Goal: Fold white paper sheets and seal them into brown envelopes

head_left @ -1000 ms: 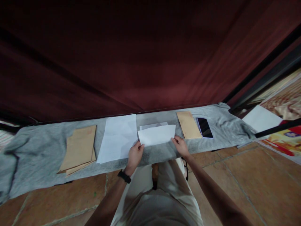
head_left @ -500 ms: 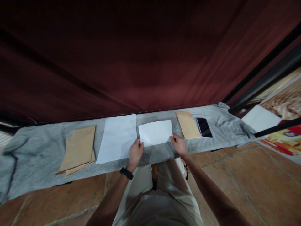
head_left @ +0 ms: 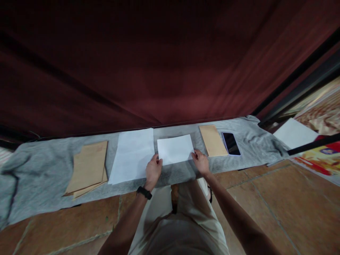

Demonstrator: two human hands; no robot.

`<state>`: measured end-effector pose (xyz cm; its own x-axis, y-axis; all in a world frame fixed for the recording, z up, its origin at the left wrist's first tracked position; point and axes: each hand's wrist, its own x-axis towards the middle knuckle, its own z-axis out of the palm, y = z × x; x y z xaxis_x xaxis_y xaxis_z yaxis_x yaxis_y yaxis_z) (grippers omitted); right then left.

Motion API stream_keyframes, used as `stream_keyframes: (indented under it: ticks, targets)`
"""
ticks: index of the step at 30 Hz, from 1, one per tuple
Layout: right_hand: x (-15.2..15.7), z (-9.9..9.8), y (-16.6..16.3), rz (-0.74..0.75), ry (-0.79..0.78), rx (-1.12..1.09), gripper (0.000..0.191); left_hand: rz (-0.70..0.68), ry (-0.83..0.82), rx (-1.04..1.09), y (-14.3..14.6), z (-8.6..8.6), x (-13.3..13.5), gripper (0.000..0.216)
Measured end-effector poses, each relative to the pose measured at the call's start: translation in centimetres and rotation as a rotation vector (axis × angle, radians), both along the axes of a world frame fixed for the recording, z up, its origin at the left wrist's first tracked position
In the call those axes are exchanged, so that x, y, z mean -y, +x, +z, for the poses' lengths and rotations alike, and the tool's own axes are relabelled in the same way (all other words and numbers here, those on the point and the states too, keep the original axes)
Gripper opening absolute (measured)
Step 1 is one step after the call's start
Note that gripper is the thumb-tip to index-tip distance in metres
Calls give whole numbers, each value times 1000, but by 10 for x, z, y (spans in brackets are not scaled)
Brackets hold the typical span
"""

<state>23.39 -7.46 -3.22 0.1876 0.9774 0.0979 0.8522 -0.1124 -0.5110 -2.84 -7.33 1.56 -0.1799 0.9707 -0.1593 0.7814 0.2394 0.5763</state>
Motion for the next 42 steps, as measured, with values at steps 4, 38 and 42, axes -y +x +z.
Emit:
stream_keyframes:
  ticks: [4, 38, 42]
  targets:
    - [0, 0, -2, -10, -5, 1, 30, 12, -7, -18, 2, 1, 0, 37]
    - [0, -8, -11, -28, 20, 124, 37, -77, 43, -230, 11, -3, 3, 49]
    - [1, -9, -11, -26, 32, 142, 37, -81, 42, -235, 11, -3, 3, 46]
